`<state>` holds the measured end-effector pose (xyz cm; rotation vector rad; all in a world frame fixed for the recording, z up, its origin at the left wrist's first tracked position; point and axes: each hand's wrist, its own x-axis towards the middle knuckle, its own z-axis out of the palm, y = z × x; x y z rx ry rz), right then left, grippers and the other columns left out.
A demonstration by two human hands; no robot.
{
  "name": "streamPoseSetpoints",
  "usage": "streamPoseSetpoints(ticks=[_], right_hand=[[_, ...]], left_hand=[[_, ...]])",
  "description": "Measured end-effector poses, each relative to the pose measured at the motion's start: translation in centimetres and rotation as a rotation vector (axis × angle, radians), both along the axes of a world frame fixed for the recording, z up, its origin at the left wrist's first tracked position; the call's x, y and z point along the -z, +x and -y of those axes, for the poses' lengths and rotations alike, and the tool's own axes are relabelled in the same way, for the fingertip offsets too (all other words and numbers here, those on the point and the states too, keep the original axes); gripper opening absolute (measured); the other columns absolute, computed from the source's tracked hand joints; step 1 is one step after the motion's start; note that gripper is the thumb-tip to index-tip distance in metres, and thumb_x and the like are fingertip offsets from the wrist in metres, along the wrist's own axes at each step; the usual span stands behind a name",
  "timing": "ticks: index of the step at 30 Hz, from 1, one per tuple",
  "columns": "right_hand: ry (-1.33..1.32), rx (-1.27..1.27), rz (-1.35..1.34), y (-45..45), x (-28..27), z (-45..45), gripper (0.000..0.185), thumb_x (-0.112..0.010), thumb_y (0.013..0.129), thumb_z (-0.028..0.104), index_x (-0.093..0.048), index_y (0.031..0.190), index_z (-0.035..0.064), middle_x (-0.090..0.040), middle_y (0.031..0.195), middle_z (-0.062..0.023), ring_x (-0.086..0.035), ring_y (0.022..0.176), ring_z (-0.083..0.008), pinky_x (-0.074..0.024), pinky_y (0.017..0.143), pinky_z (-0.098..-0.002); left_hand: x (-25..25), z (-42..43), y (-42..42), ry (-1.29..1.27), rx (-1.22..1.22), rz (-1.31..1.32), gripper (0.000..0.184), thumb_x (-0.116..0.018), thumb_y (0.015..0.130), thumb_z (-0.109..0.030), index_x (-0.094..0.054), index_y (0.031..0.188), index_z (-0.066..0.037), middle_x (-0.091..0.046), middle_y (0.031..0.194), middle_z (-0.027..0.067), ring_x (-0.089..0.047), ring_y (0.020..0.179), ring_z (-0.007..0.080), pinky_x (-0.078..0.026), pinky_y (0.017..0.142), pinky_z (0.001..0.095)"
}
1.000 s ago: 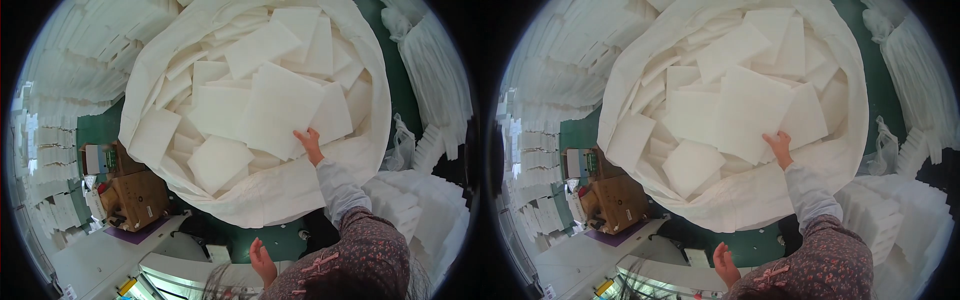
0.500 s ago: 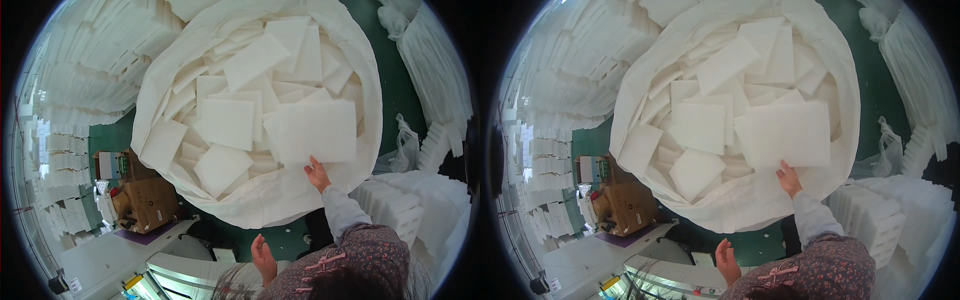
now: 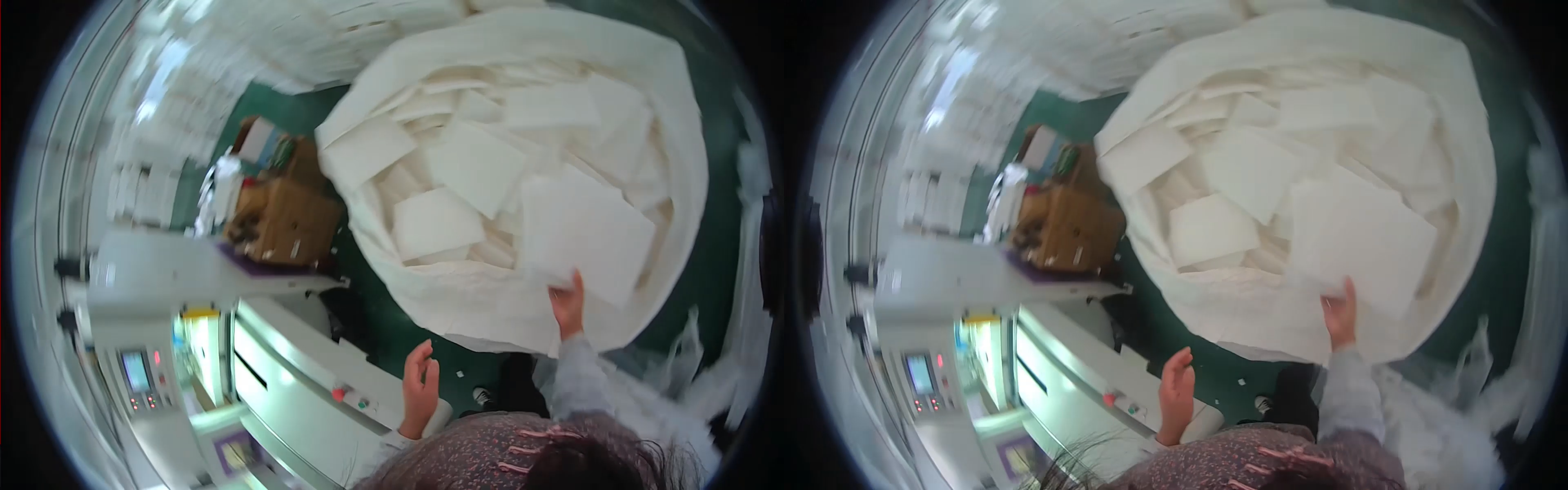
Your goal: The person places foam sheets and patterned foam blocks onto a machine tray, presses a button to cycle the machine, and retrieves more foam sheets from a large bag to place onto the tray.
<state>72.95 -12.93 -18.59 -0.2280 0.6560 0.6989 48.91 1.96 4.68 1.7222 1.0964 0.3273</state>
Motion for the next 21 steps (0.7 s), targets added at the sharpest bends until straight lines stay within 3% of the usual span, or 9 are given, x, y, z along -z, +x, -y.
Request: streamPoseSetpoints(ticks=[1, 2, 6, 10, 12, 17, 19, 20, 21], right_hand=[[0.051, -0.116, 0.075, -0.6, -1.1, 1.8, 0.030, -0.053, 0.088, 0.025, -0.055, 0.112, 0.0080, -0.062, 0.108, -0.0066, -0.059, 0.095, -0.0171, -0.0439, 0.090, -0.0337], [-0.034, -0.200, 0.185, -1.5, -5.6, 2.8, 0.031, -0.051, 0.089, 0.024, -0.054, 0.114, 0.0070, -0.061, 0.108, -0.0063, -0.057, 0.097, -0.0169, -0.0422, 0.090, -0.0334], [-0.150, -0.484, 0.524, -4.2, -8.1, 6.3, 0.025, -0.049, 0.088, 0.015, -0.055, 0.111, 0.0066, -0.061, 0.105, -0.0078, -0.058, 0.094, -0.0185, -0.0431, 0.084, -0.0322], [-0.408, -1.267, 1.277, -5.4, -18.6, 4.7, 0.057, -0.065, 0.071, 0.006, -0.043, 0.123, -0.0029, -0.053, 0.116, -0.0126, -0.052, 0.101, -0.0239, -0.0411, 0.088, -0.0324], [-0.368, -1.321, 1.374, -8.4, -22.4, 2.2, 0.060, -0.066, 0.069, 0.007, -0.043, 0.124, -0.0030, -0.053, 0.116, -0.0131, -0.052, 0.102, -0.0240, -0.0411, 0.088, -0.0326], [-0.285, -1.369, 1.522, -16.9, -26.5, -1.2, 0.069, -0.072, 0.064, 0.008, -0.041, 0.124, -0.0030, -0.053, 0.117, -0.0147, -0.052, 0.103, -0.0247, -0.0411, 0.088, -0.0332], [-0.280, -1.306, 1.446, -19.9, -25.7, -1.4, 0.069, -0.072, 0.063, 0.007, -0.041, 0.124, -0.0028, -0.054, 0.117, -0.0152, -0.052, 0.103, -0.0251, -0.0411, 0.088, -0.0332], [-0.277, -1.272, 1.406, -21.2, -25.9, -1.2, 0.069, -0.072, 0.063, 0.007, -0.042, 0.124, -0.0026, -0.054, 0.116, -0.0155, -0.052, 0.104, -0.0254, -0.0410, 0.088, -0.0332], [-0.277, -1.282, 1.421, -22.8, -26.4, -1.1, 0.069, -0.072, 0.063, 0.007, -0.042, 0.124, -0.0026, -0.054, 0.116, -0.0155, -0.052, 0.104, -0.0254, -0.0410, 0.088, -0.0332]], left_hand=[[-0.4, -1.0, -0.7, 0.077, -0.020, 0.036, 0.037, -0.049, 0.085, -0.005, -0.046, 0.123, -0.002, -0.049, 0.120, 0.0107, -0.050, 0.101, 0.0179, -0.040, 0.086, 0.0254], [-0.9, -2.0, -1.8, 0.151, -0.043, 0.062, 0.039, -0.049, 0.085, -0.005, -0.046, 0.123, -0.002, -0.049, 0.121, 0.0105, -0.050, 0.101, 0.0179, -0.040, 0.086, 0.0250], [-4.6, -6.0, -7.2, 0.188, -0.213, 0.288, 0.048, -0.051, 0.085, -0.011, -0.038, 0.130, -0.001, -0.044, 0.128, 0.0123, -0.044, 0.114, 0.0219, -0.033, 0.097, 0.0312], [-6.1, -7.1, -13.5, 0.326, -0.175, 0.362, 0.063, -0.049, 0.088, -0.035, -0.026, 0.137, -0.002, -0.041, 0.132, 0.0156, -0.040, 0.121, 0.0275, -0.030, 0.100, 0.0363], [-5.9, -6.6, -16.9, 0.185, -0.111, 0.424, 0.076, -0.046, 0.087, -0.050, -0.020, 0.139, -0.002, -0.035, 0.136, 0.0177, -0.036, 0.124, 0.0304, -0.029, 0.101, 0.0397], [-7.4, -1.1, -24.2, -0.001, 0.011, 0.720, 0.090, -0.047, 0.080, -0.059, -0.014, 0.140, -0.001, -0.022, 0.143, 0.0168, -0.021, 0.133, 0.0311, -0.019, 0.106, 0.0446], [-7.0, 1.2, -27.2, -0.043, 0.002, 0.849, 0.101, -0.053, 0.073, -0.065, -0.014, 0.140, -0.001, -0.020, 0.145, 0.0150, -0.018, 0.134, 0.0300, -0.017, 0.107, 0.0458], [-7.0, 2.3, -28.8, -0.092, -0.049, 0.920, 0.105, -0.066, 0.068, -0.057, -0.015, 0.140, -0.001, -0.023, 0.144, 0.0159, -0.024, 0.132, 0.0307, -0.021, 0.106, 0.0439], [-6.8, 3.3, -30.4, -0.086, -0.060, 0.933, 0.105, -0.066, 0.068, -0.057, -0.015, 0.140, -0.001, -0.023, 0.144, 0.0159, -0.024, 0.132, 0.0307, -0.021, 0.106, 0.0439]])
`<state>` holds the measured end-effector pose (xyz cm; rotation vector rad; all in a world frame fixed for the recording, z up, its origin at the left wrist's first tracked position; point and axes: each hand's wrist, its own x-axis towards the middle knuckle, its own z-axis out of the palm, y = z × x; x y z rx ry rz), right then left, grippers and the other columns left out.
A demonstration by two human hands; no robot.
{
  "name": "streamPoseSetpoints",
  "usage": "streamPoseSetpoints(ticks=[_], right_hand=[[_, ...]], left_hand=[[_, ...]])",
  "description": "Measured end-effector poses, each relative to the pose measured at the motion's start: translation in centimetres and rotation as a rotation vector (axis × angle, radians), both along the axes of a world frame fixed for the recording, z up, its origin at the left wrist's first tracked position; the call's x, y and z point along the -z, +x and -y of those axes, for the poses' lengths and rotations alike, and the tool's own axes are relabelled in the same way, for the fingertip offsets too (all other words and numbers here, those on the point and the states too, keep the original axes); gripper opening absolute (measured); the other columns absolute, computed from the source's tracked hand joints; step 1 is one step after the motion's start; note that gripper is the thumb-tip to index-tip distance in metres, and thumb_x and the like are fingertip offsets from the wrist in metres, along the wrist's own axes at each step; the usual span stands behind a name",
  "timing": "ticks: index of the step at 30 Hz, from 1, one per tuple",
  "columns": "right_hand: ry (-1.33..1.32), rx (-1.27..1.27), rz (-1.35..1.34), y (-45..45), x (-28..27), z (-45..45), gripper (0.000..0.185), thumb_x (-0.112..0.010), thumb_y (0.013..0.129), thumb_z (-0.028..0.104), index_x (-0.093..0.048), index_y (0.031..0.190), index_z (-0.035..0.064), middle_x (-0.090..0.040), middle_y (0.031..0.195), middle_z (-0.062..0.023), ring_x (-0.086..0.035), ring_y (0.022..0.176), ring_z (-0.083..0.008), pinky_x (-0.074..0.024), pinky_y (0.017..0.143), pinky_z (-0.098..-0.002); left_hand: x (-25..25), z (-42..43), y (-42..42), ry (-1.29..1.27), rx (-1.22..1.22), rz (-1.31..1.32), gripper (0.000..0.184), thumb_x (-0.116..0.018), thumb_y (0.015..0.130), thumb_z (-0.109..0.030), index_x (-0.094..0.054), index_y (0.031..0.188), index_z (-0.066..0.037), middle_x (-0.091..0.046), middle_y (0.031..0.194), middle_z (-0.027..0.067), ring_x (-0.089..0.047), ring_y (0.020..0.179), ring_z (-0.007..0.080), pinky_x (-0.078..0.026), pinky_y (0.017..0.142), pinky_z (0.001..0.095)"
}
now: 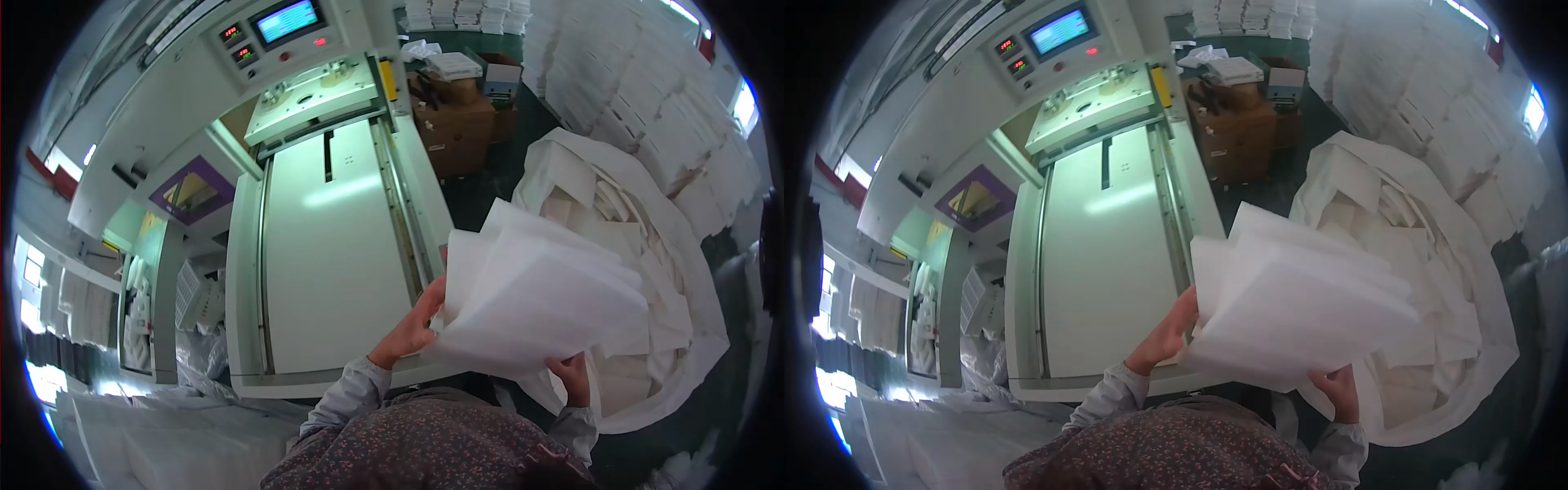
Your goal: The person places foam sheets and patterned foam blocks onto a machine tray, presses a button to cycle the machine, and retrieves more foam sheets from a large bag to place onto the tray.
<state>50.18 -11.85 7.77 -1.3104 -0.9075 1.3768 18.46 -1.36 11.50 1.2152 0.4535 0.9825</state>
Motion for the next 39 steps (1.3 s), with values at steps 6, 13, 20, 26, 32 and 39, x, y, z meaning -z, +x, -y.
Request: streamPoseSetpoints(ticks=[6, 13, 20, 26, 32, 39], right_hand=[[0.110, -0.059, 0.071, -6.3, -2.3, 0.7, 0.064, -0.073, 0.064, 0.009, -0.045, 0.122, -0.0024, -0.054, 0.117, -0.0157, -0.052, 0.105, -0.0257, -0.0407, 0.090, -0.0333], [0.028, -0.379, 0.275, -6.9, 3.9, 1.0, 0.067, -0.078, 0.065, 0.015, -0.047, 0.123, -0.0005, -0.055, 0.118, -0.0148, -0.053, 0.105, -0.0258, -0.0417, 0.092, -0.0350], [-0.001, -0.430, 0.277, -6.8, 5.4, -0.3, 0.070, -0.080, 0.061, 0.012, -0.048, 0.123, 0.0011, -0.055, 0.119, -0.0141, -0.054, 0.105, -0.0256, -0.0419, 0.093, -0.0343], [-0.051, -0.483, 0.344, -5.8, 3.3, -1.7, 0.071, -0.080, 0.061, 0.010, -0.048, 0.123, 0.0011, -0.055, 0.119, -0.0133, -0.053, 0.106, -0.0260, -0.0414, 0.094, -0.0346], [-0.054, -0.576, 0.338, -5.2, 3.8, -2.7, 0.071, -0.080, 0.061, 0.009, -0.047, 0.124, 0.0013, -0.054, 0.120, -0.0133, -0.053, 0.107, -0.0260, -0.0408, 0.095, -0.0350], [-0.055, -0.611, 0.367, -5.1, 5.5, -3.2, 0.074, -0.080, 0.060, 0.008, -0.045, 0.125, 0.0017, -0.052, 0.122, -0.0139, -0.052, 0.107, -0.0258, -0.0408, 0.094, -0.0357]], left_hand=[[3.8, 5.8, -6.6, 0.085, -0.151, -0.536, 0.107, -0.080, 0.060, -0.035, -0.018, 0.139, -0.001, -0.033, 0.138, 0.0176, -0.033, 0.126, 0.0317, -0.028, 0.103, 0.0405], [7.9, 9.4, -8.4, 0.183, -0.254, -0.594, 0.101, -0.083, 0.057, -0.023, -0.024, 0.136, -0.001, -0.039, 0.132, 0.0185, -0.040, 0.119, 0.0320, -0.032, 0.099, 0.0391], [7.9, 11.1, -7.1, -0.151, -0.254, -0.460, 0.097, -0.083, 0.058, -0.020, -0.027, 0.134, -0.001, -0.040, 0.130, 0.0184, -0.043, 0.117, 0.0316, -0.034, 0.098, 0.0392], [9.2, 11.8, -5.8, -0.293, -0.217, -0.444, 0.094, -0.081, 0.060, -0.016, -0.025, 0.135, -0.001, -0.040, 0.130, 0.0185, -0.042, 0.117, 0.0312, -0.034, 0.099, 0.0394], [9.0, 12.0, -4.6, -0.309, -0.265, -0.418, 0.090, -0.078, 0.063, -0.014, -0.025, 0.135, -0.002, -0.040, 0.129, 0.0188, -0.042, 0.117, 0.0316, -0.034, 0.099, 0.0395], [12.7, 12.3, -4.3, -0.329, -0.268, -0.431, 0.090, -0.078, 0.063, -0.015, -0.025, 0.134, -0.002, -0.041, 0.129, 0.0188, -0.043, 0.117, 0.0317, -0.035, 0.098, 0.0394]])
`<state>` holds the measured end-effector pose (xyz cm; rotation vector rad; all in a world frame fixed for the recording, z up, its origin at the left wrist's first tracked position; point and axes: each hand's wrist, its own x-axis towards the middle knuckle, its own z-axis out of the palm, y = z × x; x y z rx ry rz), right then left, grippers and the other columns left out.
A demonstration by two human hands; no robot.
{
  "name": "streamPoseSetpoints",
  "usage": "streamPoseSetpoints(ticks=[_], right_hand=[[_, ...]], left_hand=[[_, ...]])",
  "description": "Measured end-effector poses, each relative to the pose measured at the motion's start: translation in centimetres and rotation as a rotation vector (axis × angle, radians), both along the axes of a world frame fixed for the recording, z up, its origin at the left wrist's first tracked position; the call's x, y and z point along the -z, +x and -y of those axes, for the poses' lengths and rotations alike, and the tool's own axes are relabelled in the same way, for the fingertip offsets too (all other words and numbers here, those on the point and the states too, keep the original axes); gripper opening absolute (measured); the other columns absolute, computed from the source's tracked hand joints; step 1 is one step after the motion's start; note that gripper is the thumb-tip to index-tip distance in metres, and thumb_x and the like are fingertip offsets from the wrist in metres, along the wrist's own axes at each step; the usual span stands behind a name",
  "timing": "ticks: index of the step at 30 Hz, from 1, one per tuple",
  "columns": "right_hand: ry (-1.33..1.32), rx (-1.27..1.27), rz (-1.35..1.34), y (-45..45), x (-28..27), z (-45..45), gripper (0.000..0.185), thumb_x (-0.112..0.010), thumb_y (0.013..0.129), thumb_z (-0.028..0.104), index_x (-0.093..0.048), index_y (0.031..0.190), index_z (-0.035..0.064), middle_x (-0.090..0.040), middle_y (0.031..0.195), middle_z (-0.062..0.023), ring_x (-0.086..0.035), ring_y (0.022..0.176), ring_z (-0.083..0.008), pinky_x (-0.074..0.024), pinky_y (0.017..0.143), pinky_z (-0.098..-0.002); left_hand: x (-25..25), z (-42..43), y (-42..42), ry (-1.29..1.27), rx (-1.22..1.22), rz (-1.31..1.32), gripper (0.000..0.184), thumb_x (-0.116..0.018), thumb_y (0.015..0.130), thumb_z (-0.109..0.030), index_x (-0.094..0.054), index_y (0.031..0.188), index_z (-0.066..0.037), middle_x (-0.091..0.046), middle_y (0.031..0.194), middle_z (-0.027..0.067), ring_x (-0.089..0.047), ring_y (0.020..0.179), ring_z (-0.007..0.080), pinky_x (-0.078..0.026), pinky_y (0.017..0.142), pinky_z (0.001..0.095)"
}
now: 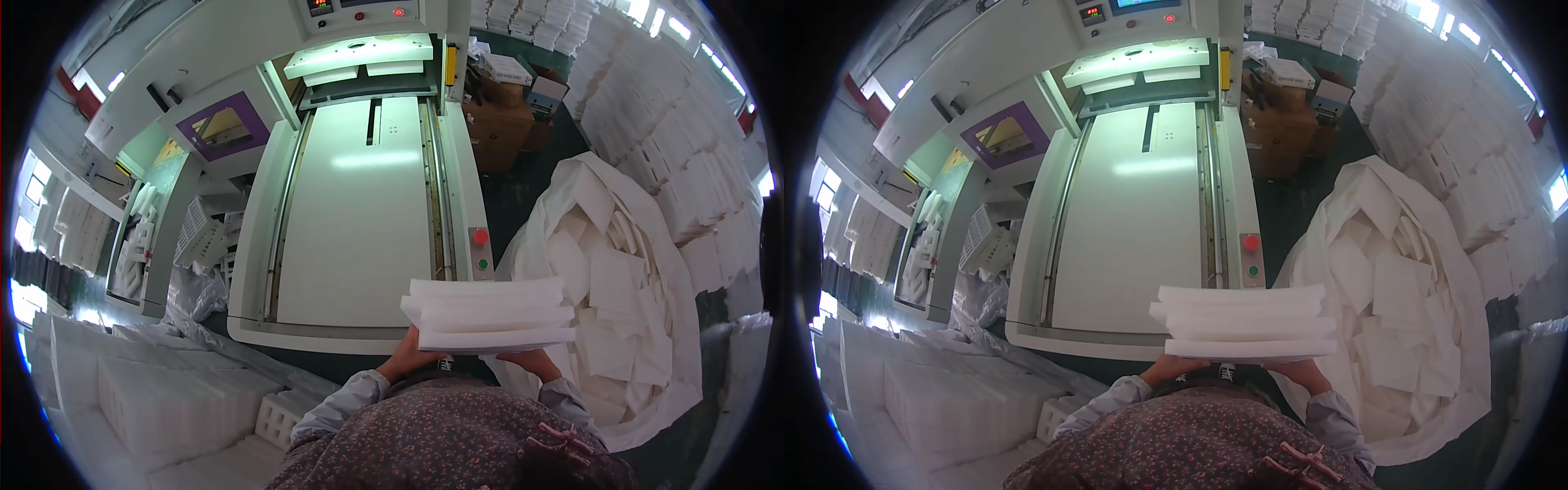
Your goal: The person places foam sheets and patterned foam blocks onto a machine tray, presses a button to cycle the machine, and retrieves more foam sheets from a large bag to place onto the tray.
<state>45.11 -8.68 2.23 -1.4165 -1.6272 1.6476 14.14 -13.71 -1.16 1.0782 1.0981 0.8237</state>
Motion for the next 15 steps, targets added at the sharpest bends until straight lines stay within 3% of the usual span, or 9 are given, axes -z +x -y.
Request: streamPoseSetpoints(ticks=[6, 11, 15], right_hand=[[0.086, 0.032, 0.020, -1.3, -1.8, 0.3, 0.076, -0.080, 0.059, 0.007, -0.043, 0.125, 0.0003, -0.053, 0.119, -0.0155, -0.053, 0.105, -0.0259, -0.0411, 0.093, -0.0361], [-0.022, 0.037, -0.118, -2.4, -5.1, -0.1, 0.073, -0.077, 0.064, 0.008, -0.040, 0.126, -0.0012, -0.053, 0.117, -0.0171, -0.053, 0.104, -0.0274, -0.0417, 0.092, -0.0362], [0.133, 0.104, -0.199, -3.7, -5.5, -1.1, 0.069, -0.072, 0.070, 0.009, -0.036, 0.127, -0.0014, -0.052, 0.116, -0.0179, -0.053, 0.103, -0.0280, -0.0432, 0.089, -0.0352]], left_hand=[[0.1, -0.1, -0.1, 0.062, -0.066, -0.088, 0.091, -0.078, 0.062, -0.016, -0.024, 0.134, -0.001, -0.041, 0.127, 0.0196, -0.044, 0.115, 0.0319, -0.035, 0.097, 0.0393], [-5.2, -0.9, -1.0, 0.179, -0.191, 0.016, 0.088, -0.077, 0.066, -0.021, -0.025, 0.133, 0.000, -0.042, 0.124, 0.0204, -0.044, 0.113, 0.0323, -0.035, 0.097, 0.0396], [-6.1, -1.8, -1.3, 0.218, -0.357, 0.002, 0.079, -0.073, 0.072, -0.027, -0.028, 0.130, 0.002, -0.044, 0.119, 0.0210, -0.048, 0.106, 0.0308, -0.040, 0.091, 0.0379]])
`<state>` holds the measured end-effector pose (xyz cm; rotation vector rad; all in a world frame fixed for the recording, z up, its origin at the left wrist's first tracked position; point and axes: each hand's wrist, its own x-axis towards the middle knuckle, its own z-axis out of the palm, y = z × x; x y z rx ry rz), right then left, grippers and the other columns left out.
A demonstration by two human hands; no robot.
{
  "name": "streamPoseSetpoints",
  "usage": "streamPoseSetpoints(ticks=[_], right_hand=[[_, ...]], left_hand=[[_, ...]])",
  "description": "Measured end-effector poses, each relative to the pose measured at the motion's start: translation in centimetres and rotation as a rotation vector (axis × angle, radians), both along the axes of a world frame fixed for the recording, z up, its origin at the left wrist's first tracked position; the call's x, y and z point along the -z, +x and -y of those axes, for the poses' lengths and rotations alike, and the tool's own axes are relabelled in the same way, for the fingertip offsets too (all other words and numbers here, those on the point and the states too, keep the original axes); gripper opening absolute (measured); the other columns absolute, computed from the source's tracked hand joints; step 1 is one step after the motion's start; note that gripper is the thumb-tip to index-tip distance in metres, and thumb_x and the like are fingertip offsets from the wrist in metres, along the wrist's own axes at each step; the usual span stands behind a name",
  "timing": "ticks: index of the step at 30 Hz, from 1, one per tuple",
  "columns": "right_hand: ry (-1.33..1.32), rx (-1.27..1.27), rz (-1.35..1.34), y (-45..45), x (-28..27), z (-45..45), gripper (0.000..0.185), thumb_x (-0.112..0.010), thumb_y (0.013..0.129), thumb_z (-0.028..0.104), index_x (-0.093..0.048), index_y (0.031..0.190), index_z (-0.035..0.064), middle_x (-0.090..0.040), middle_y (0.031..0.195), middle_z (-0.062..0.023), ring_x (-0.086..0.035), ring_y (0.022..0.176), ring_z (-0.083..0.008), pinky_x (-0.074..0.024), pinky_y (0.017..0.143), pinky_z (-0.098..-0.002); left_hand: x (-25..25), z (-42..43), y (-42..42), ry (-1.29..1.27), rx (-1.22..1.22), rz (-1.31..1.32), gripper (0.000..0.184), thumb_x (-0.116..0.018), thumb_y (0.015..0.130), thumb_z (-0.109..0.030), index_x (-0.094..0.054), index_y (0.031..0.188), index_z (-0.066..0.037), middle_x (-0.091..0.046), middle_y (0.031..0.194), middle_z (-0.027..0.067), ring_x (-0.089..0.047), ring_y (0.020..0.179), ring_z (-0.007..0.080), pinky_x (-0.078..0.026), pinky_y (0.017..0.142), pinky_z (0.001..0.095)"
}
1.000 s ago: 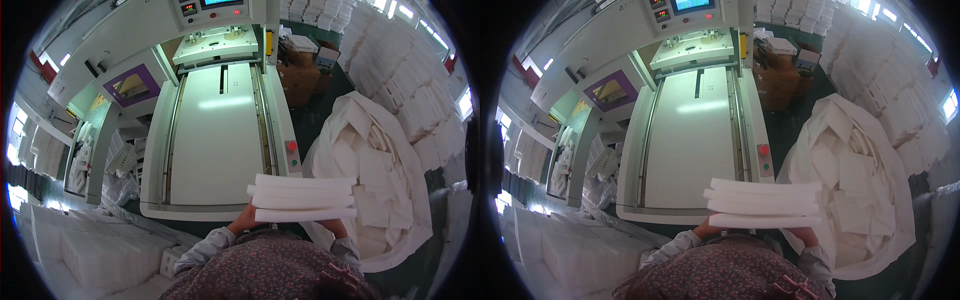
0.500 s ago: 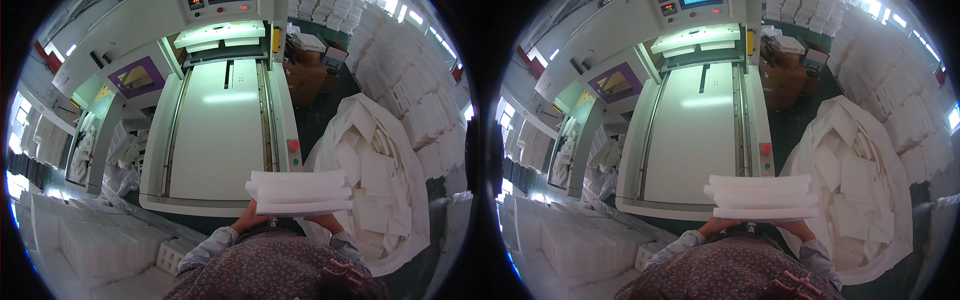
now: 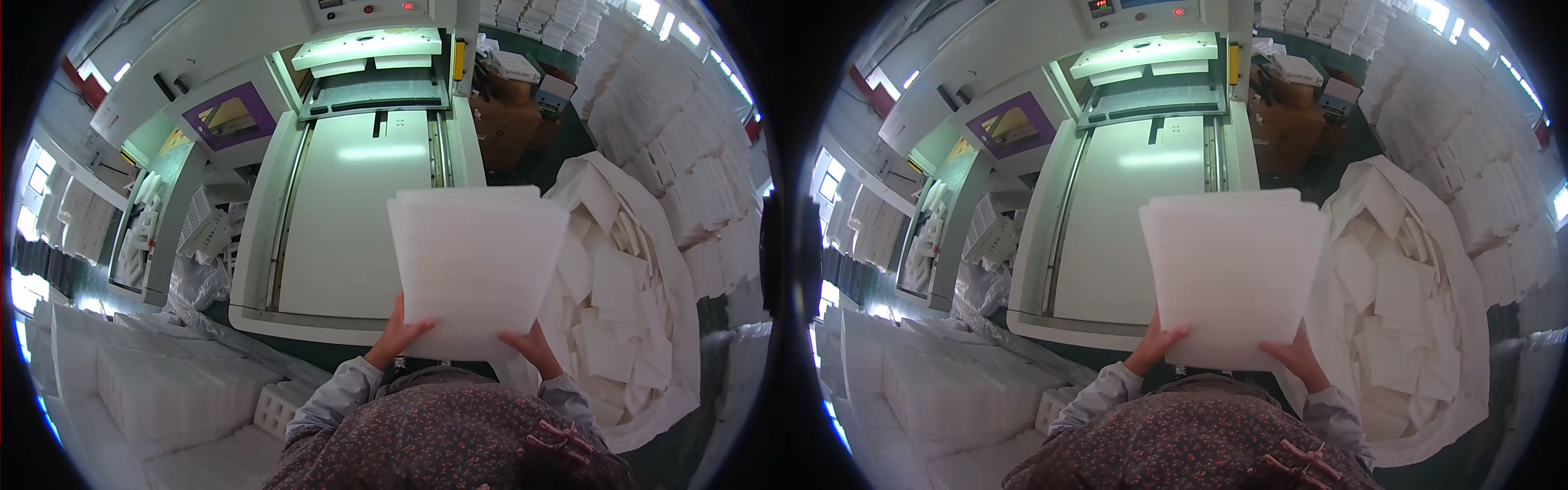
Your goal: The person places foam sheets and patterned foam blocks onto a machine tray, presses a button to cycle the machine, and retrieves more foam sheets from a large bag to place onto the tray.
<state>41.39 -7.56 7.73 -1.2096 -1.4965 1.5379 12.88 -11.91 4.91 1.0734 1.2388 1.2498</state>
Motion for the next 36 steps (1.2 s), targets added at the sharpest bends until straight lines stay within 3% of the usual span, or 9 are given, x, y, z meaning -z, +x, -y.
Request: streamPoseSetpoints(ticks=[5, 11, 21, 25, 30, 36], right_hand=[[-0.101, 0.107, -0.074, -3.4, -2.9, -0.5, 0.063, -0.068, 0.074, 0.015, -0.038, 0.126, -0.0023, -0.053, 0.114, -0.0209, -0.056, 0.097, -0.0289, -0.0467, 0.084, -0.0349], [-0.042, 0.075, -0.013, -4.6, -3.9, -1.9, 0.063, -0.068, 0.075, 0.011, -0.036, 0.127, -0.0018, -0.053, 0.114, -0.0182, -0.056, 0.097, -0.0252, -0.0463, 0.082, -0.0317], [-0.114, -0.155, -0.116, -4.0, -4.6, -5.2, 0.054, -0.062, 0.080, 0.016, -0.041, 0.125, -0.0032, -0.056, 0.108, -0.0177, -0.055, 0.093, -0.0230, -0.0455, 0.081, -0.0292], [-0.409, -0.217, -0.277, -4.1, -3.2, -5.6, 0.055, -0.058, 0.082, 0.019, -0.037, 0.127, -0.0047, -0.054, 0.112, -0.0183, -0.054, 0.092, -0.0230, -0.0451, 0.080, -0.0281], [-0.468, -0.244, -0.305, -8.4, -2.4, -4.7, 0.055, -0.054, 0.084, 0.019, -0.035, 0.129, -0.0066, -0.051, 0.116, -0.0191, -0.054, 0.094, -0.0233, -0.0450, 0.080, -0.0286], [-0.548, -0.240, -0.400, -14.7, -1.3, -4.1, 0.052, -0.051, 0.085, 0.016, -0.034, 0.129, -0.0069, -0.049, 0.118, -0.0196, -0.054, 0.095, -0.0239, -0.0451, 0.081, -0.0293]], left_hand=[[-3.7, -0.8, 0.3, -0.247, -0.139, 0.073, 0.071, -0.068, 0.078, -0.032, -0.031, 0.126, 0.004, -0.047, 0.115, 0.0207, -0.052, 0.099, 0.0275, -0.044, 0.084, 0.0346], [-6.0, -0.8, -0.3, -0.289, -0.192, -0.033, 0.066, -0.065, 0.080, -0.031, -0.032, 0.125, 0.004, -0.048, 0.111, 0.0203, -0.054, 0.094, 0.0242, -0.047, 0.078, 0.0327], [-5.9, 0.9, -1.3, -0.097, -0.342, 0.282, 0.057, -0.052, 0.088, -0.033, -0.034, 0.128, 0.003, -0.051, 0.114, 0.0180, -0.051, 0.099, 0.0215, -0.041, 0.083, 0.0294], [-7.2, 2.4, -2.7, -0.029, -0.251, 0.434, 0.056, -0.049, 0.089, -0.033, -0.034, 0.128, 0.004, -0.050, 0.115, 0.0168, -0.049, 0.100, 0.0212, -0.039, 0.086, 0.0289], [-7.6, 4.4, -5.9, -0.041, -0.351, 0.281, 0.061, -0.058, 0.085, -0.031, -0.033, 0.128, 0.005, -0.049, 0.118, 0.0187, -0.051, 0.101, 0.0220, -0.042, 0.084, 0.0300], [-7.6, 6.3, -12.7, -0.044, -0.401, 0.268, 0.056, -0.057, 0.086, -0.026, -0.037, 0.127, 0.004, -0.052, 0.114, 0.0167, -0.052, 0.099, 0.0203, -0.042, 0.084, 0.0299]])
